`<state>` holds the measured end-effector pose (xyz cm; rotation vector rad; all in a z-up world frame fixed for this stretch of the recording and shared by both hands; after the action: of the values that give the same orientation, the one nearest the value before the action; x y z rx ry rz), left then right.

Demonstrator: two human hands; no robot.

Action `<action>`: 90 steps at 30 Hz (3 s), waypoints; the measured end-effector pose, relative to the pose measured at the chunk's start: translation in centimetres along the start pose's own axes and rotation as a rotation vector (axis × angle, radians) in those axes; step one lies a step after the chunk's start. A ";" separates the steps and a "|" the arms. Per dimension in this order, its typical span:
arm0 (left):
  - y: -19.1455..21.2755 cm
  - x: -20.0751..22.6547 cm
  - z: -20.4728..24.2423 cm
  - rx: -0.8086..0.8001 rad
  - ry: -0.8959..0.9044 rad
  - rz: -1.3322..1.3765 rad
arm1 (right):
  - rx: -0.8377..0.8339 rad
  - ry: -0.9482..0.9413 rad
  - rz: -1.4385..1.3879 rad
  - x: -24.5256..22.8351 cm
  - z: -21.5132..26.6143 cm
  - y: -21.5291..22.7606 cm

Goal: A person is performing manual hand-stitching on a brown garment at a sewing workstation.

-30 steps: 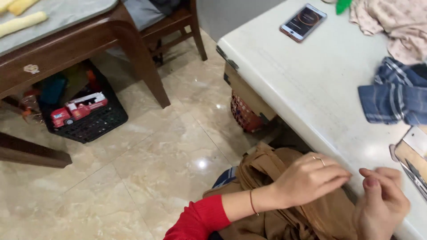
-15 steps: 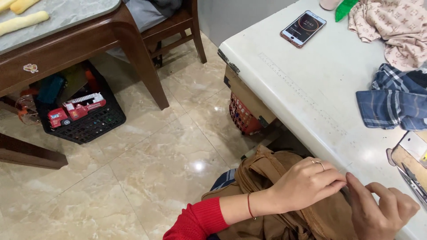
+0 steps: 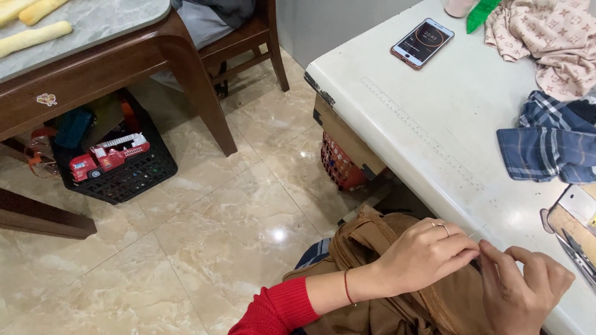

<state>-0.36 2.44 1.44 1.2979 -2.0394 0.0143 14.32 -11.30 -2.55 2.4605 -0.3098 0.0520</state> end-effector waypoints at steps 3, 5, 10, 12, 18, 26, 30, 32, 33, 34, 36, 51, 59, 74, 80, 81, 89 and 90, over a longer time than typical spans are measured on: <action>-0.2 -0.3 0.2 0.012 0.008 -0.010 | -0.001 0.015 0.007 0.0 -0.1 -0.4; -0.2 -0.5 0.3 0.024 0.004 -0.033 | 0.012 0.021 0.013 -0.1 0.0 -0.6; -0.5 -1.0 0.2 0.034 0.000 -0.053 | 0.001 -0.011 0.023 0.1 -0.1 -1.1; -0.4 -1.1 0.1 0.033 0.005 -0.042 | 0.009 -0.006 0.016 0.3 -0.1 -1.3; -0.1 -1.3 -0.2 0.014 0.022 -0.023 | 0.001 -0.006 0.007 0.3 -0.7 -1.5; -0.2 -1.1 -0.2 0.028 0.012 -0.024 | 0.015 -0.020 -0.001 0.5 -0.6 -1.7; -0.1 -1.0 -0.3 0.025 0.010 -0.040 | -0.007 -0.061 -0.015 0.6 -0.3 -1.6; 0.0 -0.9 -0.4 0.021 0.009 -0.049 | -0.014 -0.078 -0.028 0.6 -0.4 -1.6; -0.1 -1.0 -0.4 0.022 0.008 -0.040 | 0.003 -0.075 -0.059 0.4 -0.6 -1.5; -0.1 -1.1 -0.4 0.023 0.008 -0.032 | 0.021 -0.071 -0.091 0.3 -0.8 -1.4; 0.0 -1.1 -0.4 0.029 0.007 -0.034 | 0.024 -0.068 -0.096 0.4 -0.7 -1.5; 0.1 -1.4 -0.5 0.024 0.018 -0.035 | -0.019 -0.112 -0.074 0.6 -0.4 -2.0; -0.1 -1.6 -0.8 0.030 0.023 -0.037 | -0.028 -0.128 -0.102 0.6 -0.8 -2.0; 0.4 -2.1 -1.0 0.010 0.038 -0.011 | -0.065 -0.138 -0.142 0.1 -1.7 -2.6; -0.5 -2.7 -0.8 -0.048 0.010 0.011 | -0.068 -0.242 -0.177 -1.1 -3.5 -1.7; -0.4 -2.8 -0.9 -0.055 0.023 -0.020 | -0.061 -0.247 -0.224 -1.4 -4.1 -1.5; 0.0 -2.7 -1.3 0.103 0.082 -0.047 | 0.042 -0.351 -0.303 -4.0 -8.2 1.1; 0.1 -2.8 -1.4 0.105 0.087 -0.035 | 0.055 -0.352 -0.332 -4.1 -8.4 1.1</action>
<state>1.00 5.26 0.95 1.3729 -1.9643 0.1619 10.41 -6.15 4.31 2.5366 -0.0439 -0.5230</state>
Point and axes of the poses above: each hand's wrist, its own z-axis away from the middle knuckle, its own y-axis out of the back of the hand, x = y × z, the point moved 4 cm from there along -z, towards the middle knuckle, and after that the axes turned 4 degrees about -z, right-handed, at the moved point
